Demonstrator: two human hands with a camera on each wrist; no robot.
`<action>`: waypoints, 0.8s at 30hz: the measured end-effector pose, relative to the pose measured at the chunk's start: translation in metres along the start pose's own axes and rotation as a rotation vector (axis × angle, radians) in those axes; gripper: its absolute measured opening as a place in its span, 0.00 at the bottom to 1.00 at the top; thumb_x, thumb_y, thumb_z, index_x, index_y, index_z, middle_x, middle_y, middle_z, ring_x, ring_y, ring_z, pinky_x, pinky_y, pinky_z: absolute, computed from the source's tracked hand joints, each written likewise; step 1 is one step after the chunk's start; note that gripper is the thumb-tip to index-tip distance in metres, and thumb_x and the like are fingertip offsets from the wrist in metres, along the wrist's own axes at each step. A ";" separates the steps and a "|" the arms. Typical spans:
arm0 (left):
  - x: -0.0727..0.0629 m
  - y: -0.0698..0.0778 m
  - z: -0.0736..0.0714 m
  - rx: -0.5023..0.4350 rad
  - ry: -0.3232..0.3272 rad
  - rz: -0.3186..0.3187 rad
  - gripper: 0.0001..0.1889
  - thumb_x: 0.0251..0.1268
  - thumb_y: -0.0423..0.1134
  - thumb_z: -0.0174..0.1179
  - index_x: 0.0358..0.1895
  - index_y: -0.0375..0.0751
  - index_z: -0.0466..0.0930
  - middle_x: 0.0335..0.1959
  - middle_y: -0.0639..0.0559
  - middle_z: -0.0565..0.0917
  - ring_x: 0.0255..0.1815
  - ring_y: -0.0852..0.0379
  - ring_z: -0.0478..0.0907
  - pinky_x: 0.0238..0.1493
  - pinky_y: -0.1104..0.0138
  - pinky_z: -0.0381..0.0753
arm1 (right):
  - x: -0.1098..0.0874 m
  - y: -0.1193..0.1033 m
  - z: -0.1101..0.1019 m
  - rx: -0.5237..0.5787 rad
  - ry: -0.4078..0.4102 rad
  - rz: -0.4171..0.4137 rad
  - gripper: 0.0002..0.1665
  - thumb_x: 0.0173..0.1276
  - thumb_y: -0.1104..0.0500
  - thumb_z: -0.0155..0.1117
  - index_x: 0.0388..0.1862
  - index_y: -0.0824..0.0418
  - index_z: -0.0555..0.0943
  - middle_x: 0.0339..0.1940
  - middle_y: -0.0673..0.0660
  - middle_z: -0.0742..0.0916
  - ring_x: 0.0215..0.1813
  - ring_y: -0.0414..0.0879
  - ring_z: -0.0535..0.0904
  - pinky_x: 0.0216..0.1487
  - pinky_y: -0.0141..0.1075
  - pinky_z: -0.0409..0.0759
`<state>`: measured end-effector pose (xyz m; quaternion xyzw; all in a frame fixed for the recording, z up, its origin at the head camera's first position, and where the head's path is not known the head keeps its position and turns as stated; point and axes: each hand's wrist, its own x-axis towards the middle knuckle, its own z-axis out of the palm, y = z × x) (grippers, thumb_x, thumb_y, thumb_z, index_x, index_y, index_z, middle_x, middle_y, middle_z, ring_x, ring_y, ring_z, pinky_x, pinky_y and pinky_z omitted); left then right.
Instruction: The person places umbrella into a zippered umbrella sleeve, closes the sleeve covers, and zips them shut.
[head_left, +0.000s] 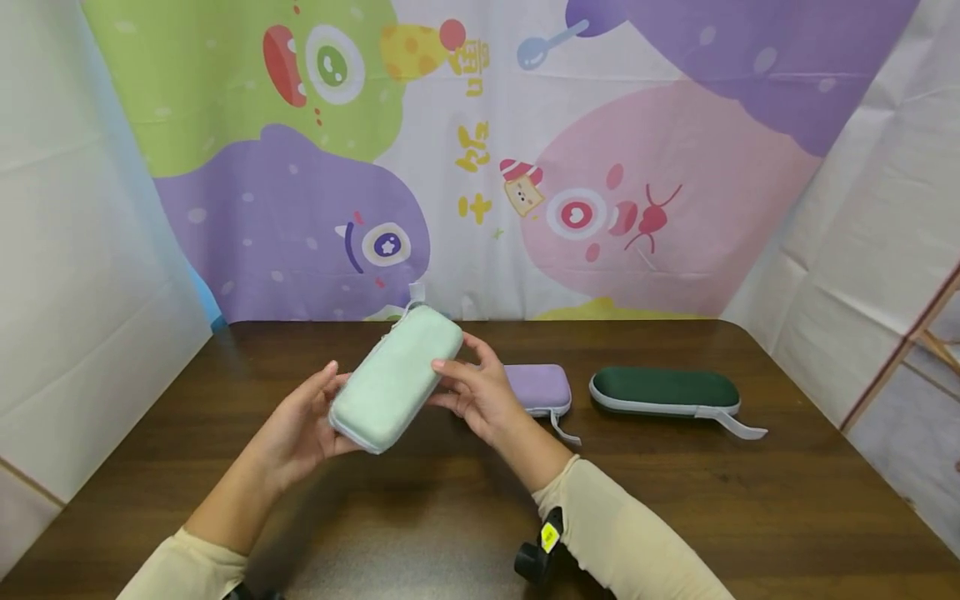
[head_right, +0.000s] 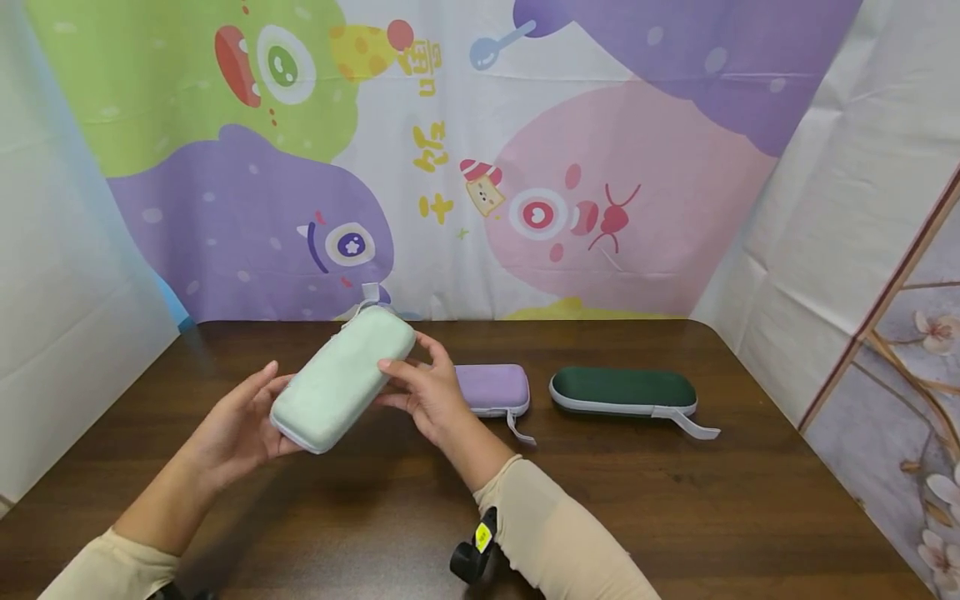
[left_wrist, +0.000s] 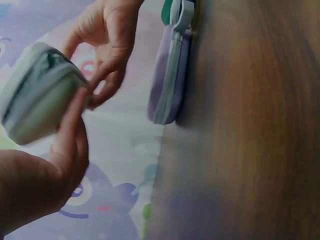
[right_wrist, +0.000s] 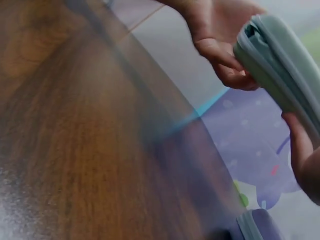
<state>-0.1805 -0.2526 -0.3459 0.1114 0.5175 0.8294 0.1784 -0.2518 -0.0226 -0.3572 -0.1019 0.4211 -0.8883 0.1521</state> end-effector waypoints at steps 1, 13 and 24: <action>0.001 -0.001 -0.001 -0.058 -0.024 0.003 0.23 0.80 0.51 0.32 0.52 0.44 0.76 0.49 0.50 0.80 0.49 0.51 0.80 0.51 0.54 0.80 | 0.000 -0.001 -0.001 0.015 -0.023 -0.011 0.40 0.61 0.76 0.56 0.72 0.61 0.58 0.38 0.59 0.83 0.35 0.49 0.83 0.36 0.48 0.83; 0.020 -0.041 0.023 -0.465 -0.686 -0.009 0.29 0.78 0.57 0.31 0.73 0.47 0.62 0.64 0.38 0.72 0.63 0.40 0.72 0.63 0.48 0.70 | -0.001 -0.010 -0.007 0.215 -0.378 -0.094 0.32 0.57 0.70 0.68 0.59 0.55 0.70 0.40 0.55 0.81 0.37 0.45 0.80 0.35 0.35 0.81; 0.021 -0.049 0.056 -0.540 -0.822 0.028 0.31 0.76 0.53 0.42 0.75 0.42 0.55 0.69 0.38 0.64 0.66 0.43 0.69 0.57 0.58 0.76 | -0.002 -0.018 -0.009 0.270 -0.568 -0.081 0.38 0.53 0.65 0.75 0.63 0.57 0.70 0.45 0.55 0.82 0.41 0.45 0.82 0.41 0.35 0.82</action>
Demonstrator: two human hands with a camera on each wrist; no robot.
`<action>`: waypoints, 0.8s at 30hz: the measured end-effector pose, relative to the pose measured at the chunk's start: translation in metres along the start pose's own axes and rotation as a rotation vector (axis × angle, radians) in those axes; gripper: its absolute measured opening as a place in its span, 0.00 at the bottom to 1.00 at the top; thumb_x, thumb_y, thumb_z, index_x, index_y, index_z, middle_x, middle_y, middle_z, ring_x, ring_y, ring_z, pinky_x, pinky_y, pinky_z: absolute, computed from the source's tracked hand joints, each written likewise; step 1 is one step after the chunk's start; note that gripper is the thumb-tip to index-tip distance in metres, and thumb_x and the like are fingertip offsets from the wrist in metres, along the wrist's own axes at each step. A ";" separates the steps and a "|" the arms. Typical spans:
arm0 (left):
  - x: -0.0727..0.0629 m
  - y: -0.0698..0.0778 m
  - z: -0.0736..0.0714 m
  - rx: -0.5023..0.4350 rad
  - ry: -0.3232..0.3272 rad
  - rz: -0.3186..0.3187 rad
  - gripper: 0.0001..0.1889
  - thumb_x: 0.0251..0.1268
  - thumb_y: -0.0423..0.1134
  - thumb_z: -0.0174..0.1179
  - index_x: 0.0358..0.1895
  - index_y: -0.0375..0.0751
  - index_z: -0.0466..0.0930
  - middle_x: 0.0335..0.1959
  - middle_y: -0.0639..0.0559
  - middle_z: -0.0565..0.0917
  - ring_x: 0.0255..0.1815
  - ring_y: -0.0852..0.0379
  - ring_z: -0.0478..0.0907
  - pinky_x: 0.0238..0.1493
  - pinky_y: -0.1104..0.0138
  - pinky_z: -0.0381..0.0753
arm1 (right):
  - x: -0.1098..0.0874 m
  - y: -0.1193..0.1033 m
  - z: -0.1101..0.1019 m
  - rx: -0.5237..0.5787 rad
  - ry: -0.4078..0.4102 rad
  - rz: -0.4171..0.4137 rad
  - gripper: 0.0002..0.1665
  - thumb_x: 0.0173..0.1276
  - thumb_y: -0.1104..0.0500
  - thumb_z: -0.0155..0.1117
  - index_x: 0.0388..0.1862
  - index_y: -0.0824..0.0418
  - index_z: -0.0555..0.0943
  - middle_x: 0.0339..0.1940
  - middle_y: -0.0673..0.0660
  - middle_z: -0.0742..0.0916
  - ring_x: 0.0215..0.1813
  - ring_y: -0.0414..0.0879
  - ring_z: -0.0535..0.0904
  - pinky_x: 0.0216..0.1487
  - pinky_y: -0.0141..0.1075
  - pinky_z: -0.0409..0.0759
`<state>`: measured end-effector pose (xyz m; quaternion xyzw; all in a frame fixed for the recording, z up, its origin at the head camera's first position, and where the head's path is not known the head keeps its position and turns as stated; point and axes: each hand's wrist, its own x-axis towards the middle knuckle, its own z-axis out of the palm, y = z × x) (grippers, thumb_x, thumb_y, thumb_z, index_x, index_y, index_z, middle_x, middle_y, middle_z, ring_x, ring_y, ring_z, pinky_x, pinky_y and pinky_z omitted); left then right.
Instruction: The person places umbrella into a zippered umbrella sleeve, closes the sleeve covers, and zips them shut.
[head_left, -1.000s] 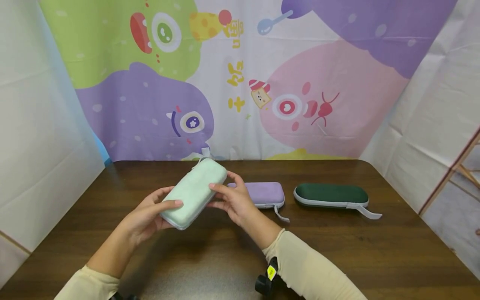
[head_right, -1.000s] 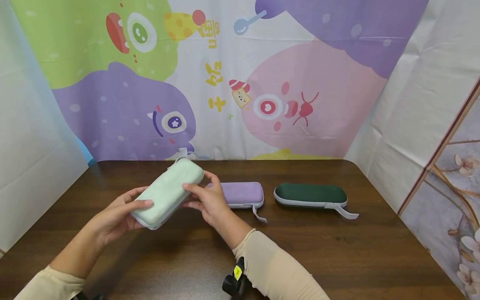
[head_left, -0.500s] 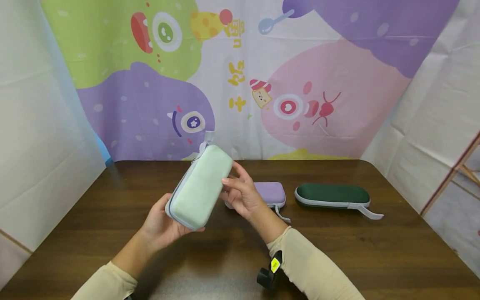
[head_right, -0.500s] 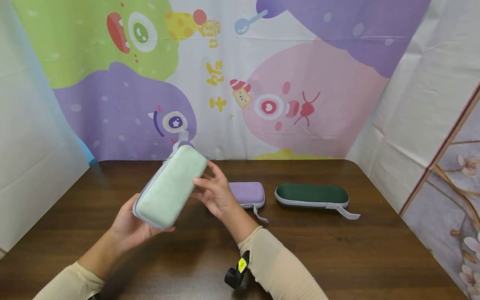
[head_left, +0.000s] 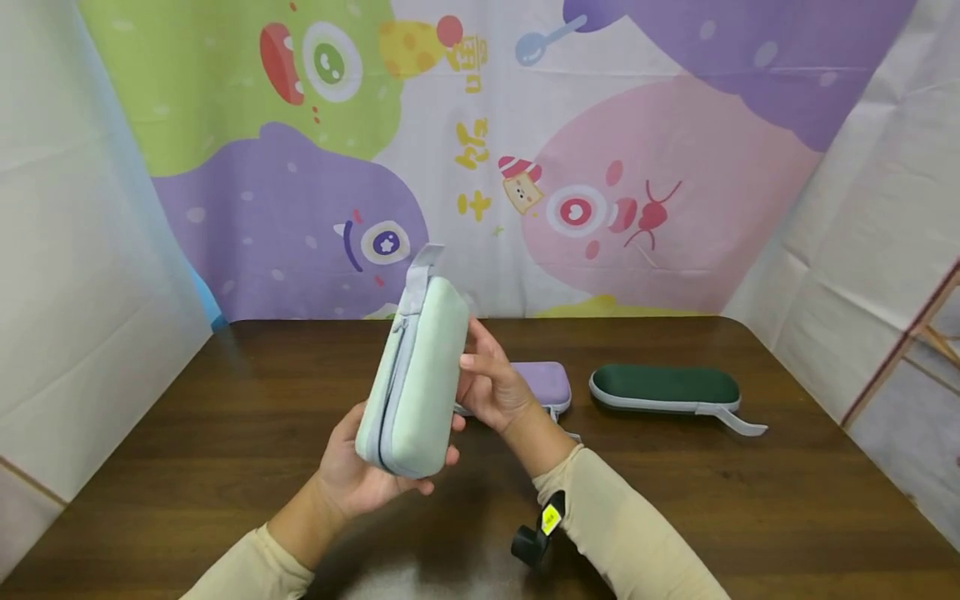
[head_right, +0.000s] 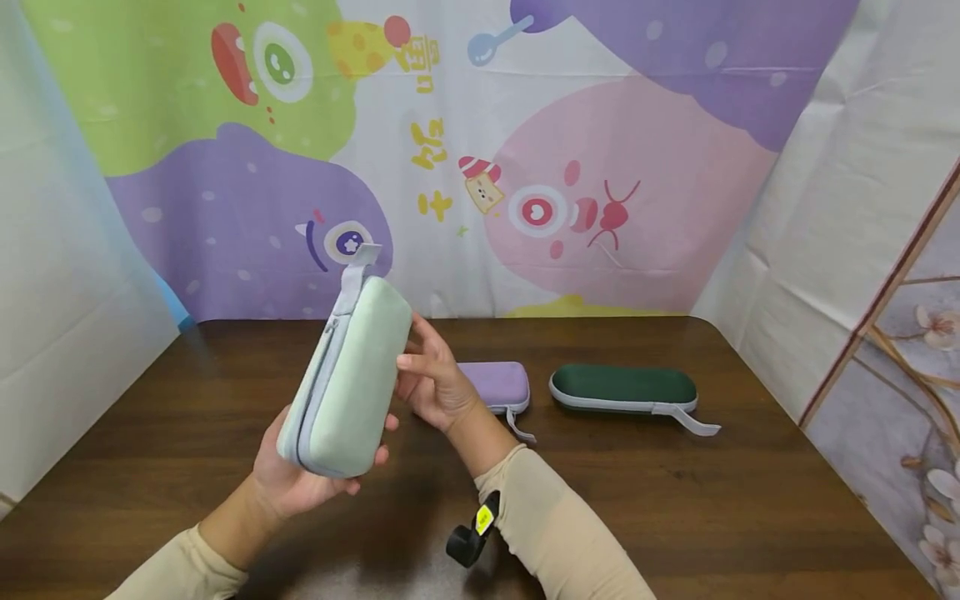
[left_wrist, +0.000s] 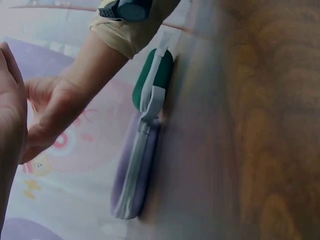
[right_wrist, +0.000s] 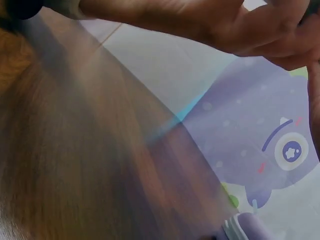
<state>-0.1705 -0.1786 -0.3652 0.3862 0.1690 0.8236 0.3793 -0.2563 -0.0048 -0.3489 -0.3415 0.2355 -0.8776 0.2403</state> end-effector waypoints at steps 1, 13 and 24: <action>0.001 0.000 0.002 0.023 0.018 0.017 0.29 0.76 0.52 0.42 0.74 0.42 0.57 0.68 0.38 0.66 0.65 0.43 0.69 0.56 0.57 0.77 | 0.001 -0.001 0.000 -0.012 -0.010 0.006 0.38 0.53 0.65 0.75 0.62 0.57 0.71 0.46 0.55 0.82 0.42 0.45 0.81 0.41 0.34 0.82; 0.002 0.020 0.019 0.748 0.837 0.168 0.19 0.73 0.35 0.51 0.62 0.34 0.59 0.49 0.45 0.81 0.42 0.49 0.84 0.36 0.51 0.85 | 0.000 -0.028 0.024 -0.715 0.206 0.111 0.29 0.68 0.60 0.59 0.65 0.72 0.69 0.52 0.60 0.80 0.46 0.47 0.81 0.37 0.39 0.84; 0.003 0.022 0.015 1.001 1.036 0.049 0.30 0.64 0.35 0.62 0.62 0.36 0.53 0.54 0.38 0.71 0.48 0.50 0.78 0.40 0.54 0.84 | -0.003 -0.027 0.052 -1.064 0.390 0.255 0.35 0.55 0.63 0.75 0.60 0.69 0.72 0.45 0.62 0.83 0.42 0.50 0.81 0.37 0.43 0.84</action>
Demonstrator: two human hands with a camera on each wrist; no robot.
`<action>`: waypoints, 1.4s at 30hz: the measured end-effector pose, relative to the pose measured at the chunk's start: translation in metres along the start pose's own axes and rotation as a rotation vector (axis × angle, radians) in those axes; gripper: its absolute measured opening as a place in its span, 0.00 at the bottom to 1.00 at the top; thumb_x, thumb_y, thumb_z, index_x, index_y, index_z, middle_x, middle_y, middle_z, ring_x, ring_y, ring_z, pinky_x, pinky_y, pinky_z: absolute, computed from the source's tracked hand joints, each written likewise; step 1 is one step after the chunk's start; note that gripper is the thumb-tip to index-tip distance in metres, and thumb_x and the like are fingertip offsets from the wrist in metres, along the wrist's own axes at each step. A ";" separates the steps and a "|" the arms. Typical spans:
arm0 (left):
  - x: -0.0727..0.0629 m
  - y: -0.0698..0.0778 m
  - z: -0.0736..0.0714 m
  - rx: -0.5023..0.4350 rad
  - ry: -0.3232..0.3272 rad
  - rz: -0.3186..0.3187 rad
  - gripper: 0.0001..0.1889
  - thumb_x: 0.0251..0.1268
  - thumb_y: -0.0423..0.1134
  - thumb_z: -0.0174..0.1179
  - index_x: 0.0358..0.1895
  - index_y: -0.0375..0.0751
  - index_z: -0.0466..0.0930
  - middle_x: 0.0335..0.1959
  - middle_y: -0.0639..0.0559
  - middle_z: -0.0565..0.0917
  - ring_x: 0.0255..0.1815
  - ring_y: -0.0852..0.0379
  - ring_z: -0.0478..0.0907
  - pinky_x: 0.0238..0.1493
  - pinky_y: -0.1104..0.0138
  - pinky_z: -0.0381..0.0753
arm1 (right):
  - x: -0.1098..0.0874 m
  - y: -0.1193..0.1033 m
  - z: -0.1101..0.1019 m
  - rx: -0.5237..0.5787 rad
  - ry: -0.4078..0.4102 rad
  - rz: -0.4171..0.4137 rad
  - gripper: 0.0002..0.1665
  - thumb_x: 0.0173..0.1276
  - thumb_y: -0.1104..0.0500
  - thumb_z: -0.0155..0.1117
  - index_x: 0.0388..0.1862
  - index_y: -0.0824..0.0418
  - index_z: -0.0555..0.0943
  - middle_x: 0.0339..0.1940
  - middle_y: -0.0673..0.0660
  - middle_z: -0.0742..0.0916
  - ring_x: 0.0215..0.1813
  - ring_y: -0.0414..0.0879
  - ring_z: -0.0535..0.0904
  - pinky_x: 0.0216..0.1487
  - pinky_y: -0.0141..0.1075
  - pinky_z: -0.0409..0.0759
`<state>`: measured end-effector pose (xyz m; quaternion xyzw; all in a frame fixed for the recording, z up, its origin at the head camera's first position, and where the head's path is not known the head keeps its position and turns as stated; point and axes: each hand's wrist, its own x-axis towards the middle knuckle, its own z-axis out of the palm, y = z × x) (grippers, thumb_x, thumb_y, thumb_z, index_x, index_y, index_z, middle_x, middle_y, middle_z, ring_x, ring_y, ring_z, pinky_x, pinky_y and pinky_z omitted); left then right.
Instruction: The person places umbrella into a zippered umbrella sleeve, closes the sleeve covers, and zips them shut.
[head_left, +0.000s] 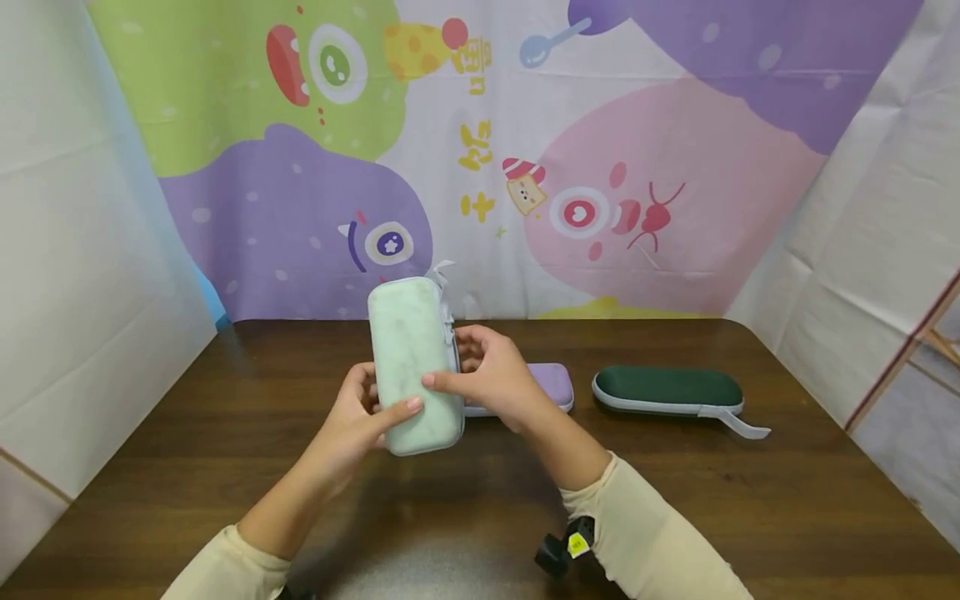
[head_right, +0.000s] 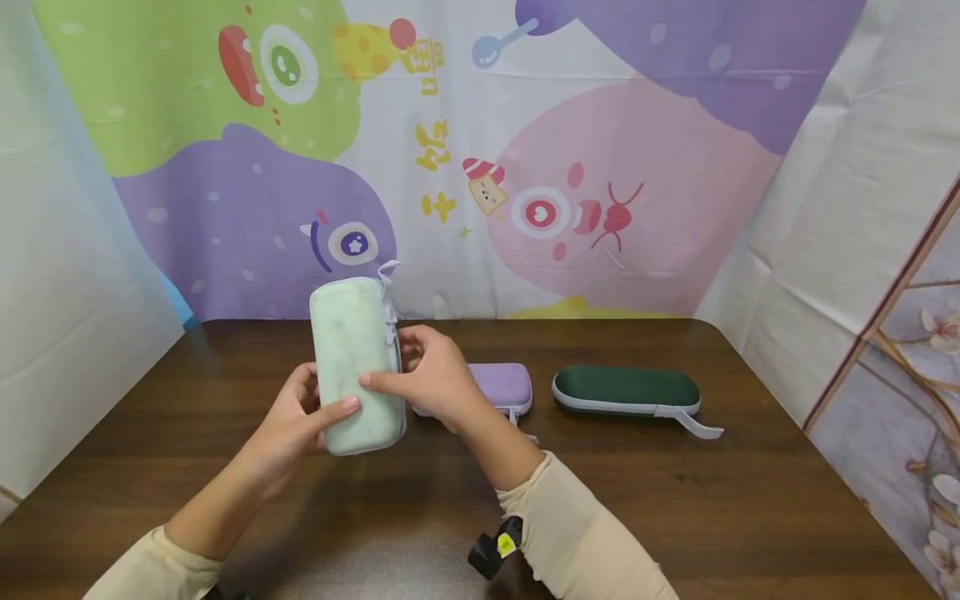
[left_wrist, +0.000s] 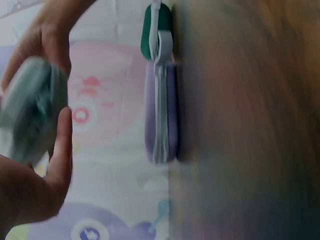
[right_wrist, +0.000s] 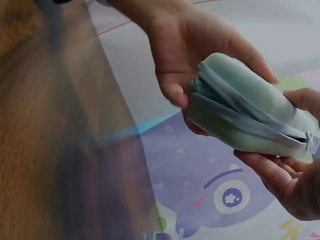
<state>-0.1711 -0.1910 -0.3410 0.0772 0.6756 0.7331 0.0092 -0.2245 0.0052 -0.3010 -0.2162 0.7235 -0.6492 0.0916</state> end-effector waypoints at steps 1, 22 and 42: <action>0.001 0.000 -0.003 -0.005 -0.024 0.015 0.28 0.65 0.35 0.61 0.61 0.35 0.55 0.53 0.40 0.72 0.47 0.51 0.78 0.41 0.54 0.84 | 0.000 0.000 0.000 0.028 0.000 0.009 0.34 0.55 0.64 0.75 0.60 0.69 0.72 0.45 0.62 0.83 0.42 0.50 0.81 0.37 0.44 0.85; 0.037 -0.011 -0.053 -0.283 -0.406 0.102 0.49 0.64 0.22 0.56 0.78 0.56 0.35 0.55 0.40 0.75 0.44 0.49 0.82 0.37 0.55 0.85 | 0.011 0.021 0.005 0.158 -0.062 0.111 0.32 0.57 0.65 0.72 0.59 0.70 0.72 0.43 0.60 0.84 0.39 0.46 0.81 0.34 0.42 0.84; 0.053 -0.020 -0.061 -0.293 -0.317 0.094 0.49 0.61 0.20 0.51 0.77 0.59 0.36 0.55 0.42 0.75 0.45 0.49 0.82 0.36 0.55 0.85 | 0.036 0.015 -0.005 -0.491 0.091 -0.475 0.16 0.61 0.67 0.70 0.49 0.68 0.82 0.41 0.59 0.86 0.40 0.47 0.84 0.40 0.27 0.81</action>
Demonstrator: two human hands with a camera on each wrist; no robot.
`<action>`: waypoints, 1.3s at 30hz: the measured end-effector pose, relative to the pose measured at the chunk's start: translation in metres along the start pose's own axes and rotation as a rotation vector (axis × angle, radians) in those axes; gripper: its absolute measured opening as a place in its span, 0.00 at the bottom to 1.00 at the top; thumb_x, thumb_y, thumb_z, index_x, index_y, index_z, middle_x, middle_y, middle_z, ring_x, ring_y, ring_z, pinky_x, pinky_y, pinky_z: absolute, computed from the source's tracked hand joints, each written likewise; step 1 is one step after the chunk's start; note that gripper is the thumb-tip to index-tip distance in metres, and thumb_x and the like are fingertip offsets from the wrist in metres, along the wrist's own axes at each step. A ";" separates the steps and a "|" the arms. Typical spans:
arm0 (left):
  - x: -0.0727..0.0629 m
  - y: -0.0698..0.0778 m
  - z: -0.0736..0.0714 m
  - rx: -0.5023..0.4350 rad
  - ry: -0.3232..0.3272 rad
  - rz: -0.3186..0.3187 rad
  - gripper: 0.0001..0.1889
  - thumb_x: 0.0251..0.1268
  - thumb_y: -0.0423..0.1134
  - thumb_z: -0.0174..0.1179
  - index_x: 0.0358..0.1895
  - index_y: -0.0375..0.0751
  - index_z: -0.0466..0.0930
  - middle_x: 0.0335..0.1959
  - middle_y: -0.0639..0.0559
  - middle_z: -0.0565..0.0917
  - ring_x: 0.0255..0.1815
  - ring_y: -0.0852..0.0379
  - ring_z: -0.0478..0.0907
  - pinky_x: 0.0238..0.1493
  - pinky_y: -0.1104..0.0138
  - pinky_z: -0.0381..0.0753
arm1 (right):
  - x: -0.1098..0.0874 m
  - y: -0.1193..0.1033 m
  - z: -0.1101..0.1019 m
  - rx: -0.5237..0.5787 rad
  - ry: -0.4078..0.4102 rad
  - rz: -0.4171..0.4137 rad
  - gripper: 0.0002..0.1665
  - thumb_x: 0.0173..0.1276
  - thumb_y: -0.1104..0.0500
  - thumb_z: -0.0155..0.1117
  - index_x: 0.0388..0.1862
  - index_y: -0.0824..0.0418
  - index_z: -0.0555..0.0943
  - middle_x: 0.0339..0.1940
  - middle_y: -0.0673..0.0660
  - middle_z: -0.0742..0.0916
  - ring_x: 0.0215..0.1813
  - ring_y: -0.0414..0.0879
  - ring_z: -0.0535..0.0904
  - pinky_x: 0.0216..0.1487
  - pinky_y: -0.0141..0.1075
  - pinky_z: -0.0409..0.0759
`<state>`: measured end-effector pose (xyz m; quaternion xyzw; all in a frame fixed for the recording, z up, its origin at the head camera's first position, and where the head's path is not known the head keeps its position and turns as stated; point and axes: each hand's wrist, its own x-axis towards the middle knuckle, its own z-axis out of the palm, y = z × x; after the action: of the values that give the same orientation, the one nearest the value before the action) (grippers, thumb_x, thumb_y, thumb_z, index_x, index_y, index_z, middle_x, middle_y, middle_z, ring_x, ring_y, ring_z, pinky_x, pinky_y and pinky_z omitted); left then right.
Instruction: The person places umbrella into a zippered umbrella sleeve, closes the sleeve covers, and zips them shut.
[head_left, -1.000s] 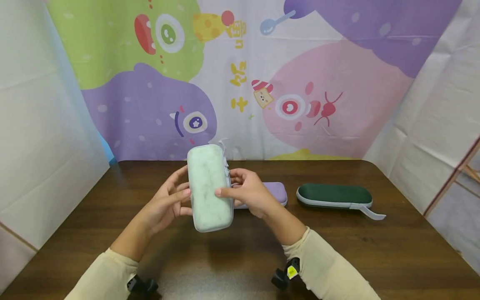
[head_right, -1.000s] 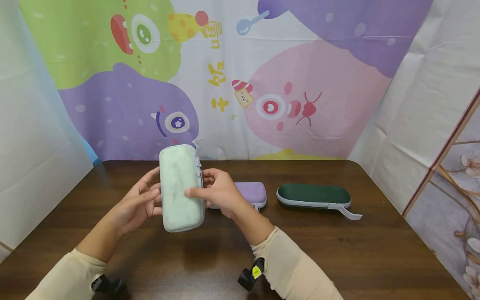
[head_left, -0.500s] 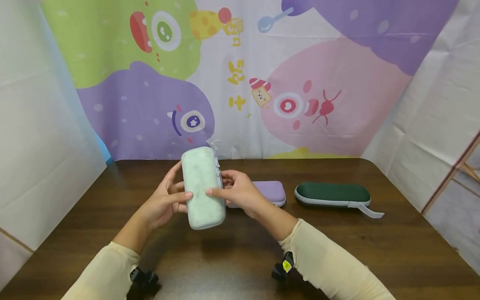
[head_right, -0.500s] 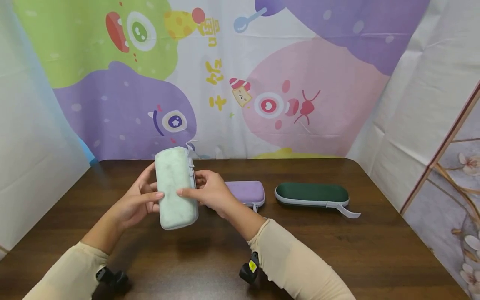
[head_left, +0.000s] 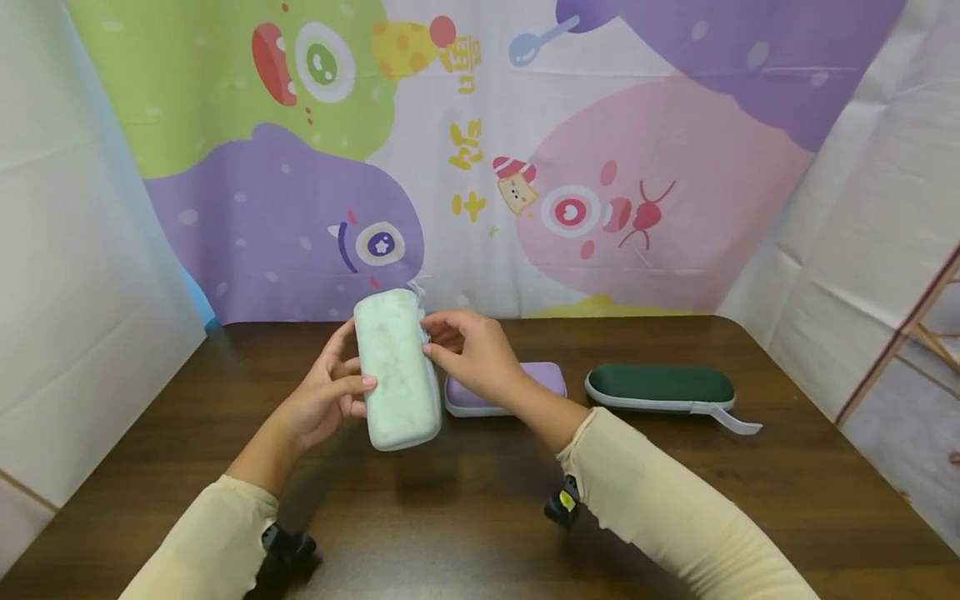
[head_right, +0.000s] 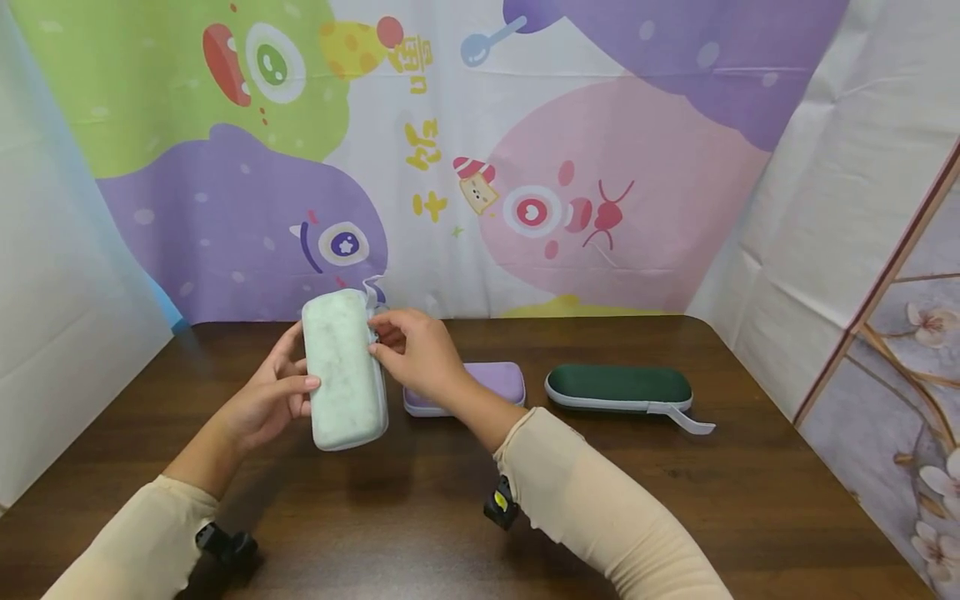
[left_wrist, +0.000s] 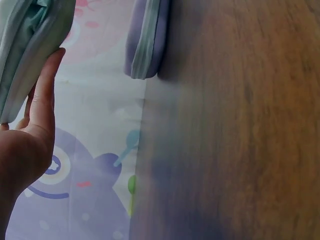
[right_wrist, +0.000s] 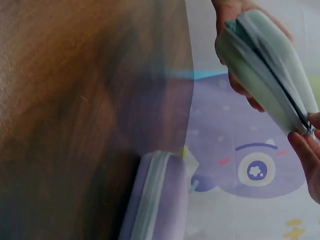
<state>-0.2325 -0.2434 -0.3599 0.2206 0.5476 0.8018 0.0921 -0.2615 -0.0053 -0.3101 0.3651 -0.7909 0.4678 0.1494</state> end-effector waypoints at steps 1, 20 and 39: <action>0.000 0.000 0.000 -0.003 -0.003 0.000 0.48 0.61 0.20 0.51 0.77 0.59 0.36 0.55 0.42 0.74 0.46 0.49 0.82 0.36 0.55 0.85 | 0.001 0.000 0.000 -0.034 0.001 -0.035 0.15 0.61 0.68 0.70 0.48 0.68 0.83 0.40 0.59 0.86 0.40 0.47 0.84 0.39 0.26 0.80; 0.003 -0.003 -0.003 -0.082 -0.070 0.031 0.42 0.60 0.21 0.47 0.74 0.57 0.44 0.51 0.43 0.76 0.39 0.52 0.84 0.33 0.62 0.85 | 0.009 0.001 -0.004 -0.345 0.074 -0.440 0.02 0.64 0.67 0.67 0.35 0.65 0.83 0.31 0.55 0.85 0.32 0.43 0.79 0.35 0.28 0.77; 0.001 -0.008 0.000 -0.061 -0.149 0.062 0.47 0.58 0.21 0.45 0.76 0.58 0.33 0.50 0.42 0.74 0.37 0.54 0.84 0.29 0.64 0.85 | 0.008 0.001 -0.018 -0.443 -0.093 -0.659 0.06 0.55 0.69 0.69 0.32 0.62 0.82 0.32 0.53 0.82 0.36 0.45 0.77 0.40 0.32 0.76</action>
<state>-0.2347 -0.2401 -0.3673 0.2933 0.5076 0.8020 0.1145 -0.2693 0.0063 -0.2967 0.5791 -0.7190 0.1957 0.3306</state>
